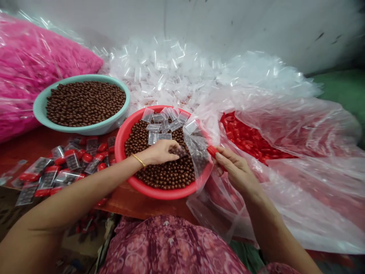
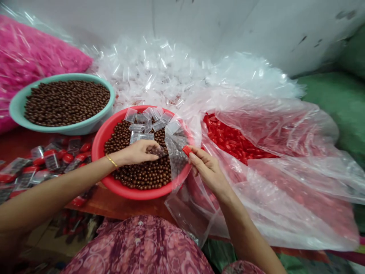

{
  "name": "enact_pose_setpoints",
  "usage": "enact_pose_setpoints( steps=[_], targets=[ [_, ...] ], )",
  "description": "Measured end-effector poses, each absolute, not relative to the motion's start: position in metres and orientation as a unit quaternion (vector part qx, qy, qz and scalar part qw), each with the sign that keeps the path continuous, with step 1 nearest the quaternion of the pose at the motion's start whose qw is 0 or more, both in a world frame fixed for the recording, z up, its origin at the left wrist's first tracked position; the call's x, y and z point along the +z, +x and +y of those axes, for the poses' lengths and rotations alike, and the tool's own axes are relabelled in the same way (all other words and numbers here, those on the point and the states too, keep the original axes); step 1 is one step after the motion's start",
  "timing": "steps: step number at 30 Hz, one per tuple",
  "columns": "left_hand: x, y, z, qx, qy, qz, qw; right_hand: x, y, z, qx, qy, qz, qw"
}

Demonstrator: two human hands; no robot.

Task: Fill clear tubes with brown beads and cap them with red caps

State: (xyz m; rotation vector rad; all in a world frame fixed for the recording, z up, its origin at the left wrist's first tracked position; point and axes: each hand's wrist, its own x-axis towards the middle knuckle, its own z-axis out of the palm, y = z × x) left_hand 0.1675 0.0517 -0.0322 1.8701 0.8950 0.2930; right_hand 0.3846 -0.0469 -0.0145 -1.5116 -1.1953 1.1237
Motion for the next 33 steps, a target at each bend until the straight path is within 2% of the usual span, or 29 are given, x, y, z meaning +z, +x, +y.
enact_pose_setpoints(
  steps=[3,6,11,16,24,30,33],
  targets=[
    [-0.025,0.157,0.052,0.221,0.623,0.312,0.682,-0.014,0.380,-0.047,0.482,-0.593,-0.464,0.448],
    [-0.013,0.153,0.045,0.269,0.553,0.272,0.740,-0.013,0.371,-0.042,0.526,-0.562,-0.438,0.463],
    [-0.004,0.162,0.032,0.262,0.537,0.240,0.765,-0.007,0.360,-0.032,0.613,-0.487,-0.372,0.498],
    [-0.012,0.169,0.032,0.282,0.505,0.241,0.780,-0.007,0.358,-0.030,0.673,-0.453,-0.322,0.488],
    [-0.011,0.165,0.034,0.199,0.530,0.256,0.783,-0.013,0.350,-0.017,0.553,-0.512,-0.473,0.456],
    [-0.015,0.163,0.035,0.160,0.540,0.260,0.784,-0.010,0.356,0.002,0.556,-0.461,-0.585,0.368],
    [-0.014,0.162,0.032,0.133,0.575,0.268,0.762,-0.007,0.357,0.001,0.554,-0.421,-0.619,0.364]
  ],
)
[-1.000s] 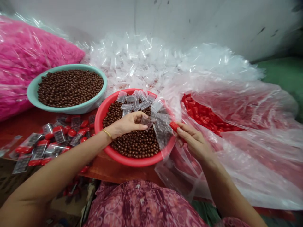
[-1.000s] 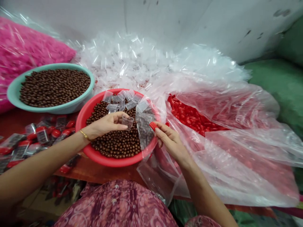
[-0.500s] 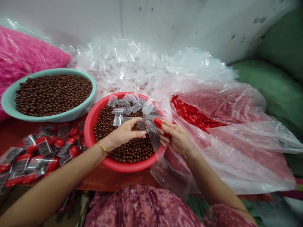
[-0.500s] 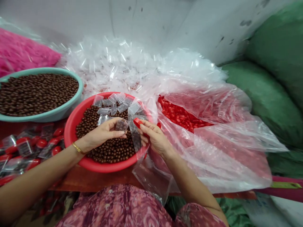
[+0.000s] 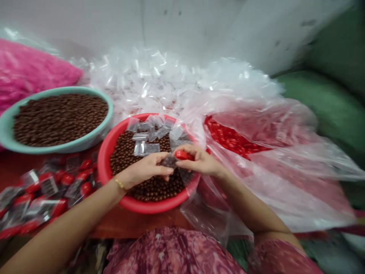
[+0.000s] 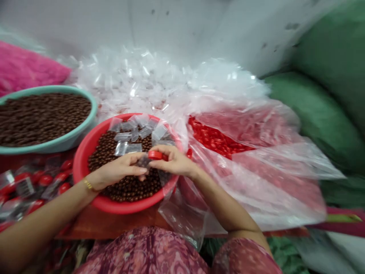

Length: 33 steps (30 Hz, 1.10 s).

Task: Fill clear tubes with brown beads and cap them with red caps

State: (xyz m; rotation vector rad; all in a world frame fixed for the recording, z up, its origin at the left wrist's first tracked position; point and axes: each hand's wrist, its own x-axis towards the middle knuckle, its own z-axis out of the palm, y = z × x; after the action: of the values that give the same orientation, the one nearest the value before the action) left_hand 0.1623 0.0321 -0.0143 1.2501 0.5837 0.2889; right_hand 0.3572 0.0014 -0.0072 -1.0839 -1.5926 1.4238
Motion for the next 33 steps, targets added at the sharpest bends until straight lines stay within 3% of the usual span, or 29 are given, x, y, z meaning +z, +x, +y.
enact_pose_setpoints(
  steps=[6,12,22,25,33],
  targets=[
    [-0.008,0.163,0.036,0.085,0.637,0.288,0.710,-0.003,0.354,0.004,0.586,-0.379,-0.619,0.362],
    [-0.005,0.167,0.031,0.201,0.586,0.347,0.704,-0.002,0.355,0.000,0.628,-0.406,-0.513,0.421],
    [-0.010,0.168,0.029,0.214,0.565,0.316,0.731,-0.014,0.351,-0.007,0.626,-0.478,-0.459,0.411],
    [-0.012,0.167,0.029,0.208,0.583,0.319,0.718,-0.014,0.350,-0.010,0.575,-0.499,-0.512,0.399],
    [-0.018,0.168,0.028,0.206,0.635,0.325,0.669,-0.026,0.341,-0.016,0.287,-0.494,-0.713,0.408]
  ],
)
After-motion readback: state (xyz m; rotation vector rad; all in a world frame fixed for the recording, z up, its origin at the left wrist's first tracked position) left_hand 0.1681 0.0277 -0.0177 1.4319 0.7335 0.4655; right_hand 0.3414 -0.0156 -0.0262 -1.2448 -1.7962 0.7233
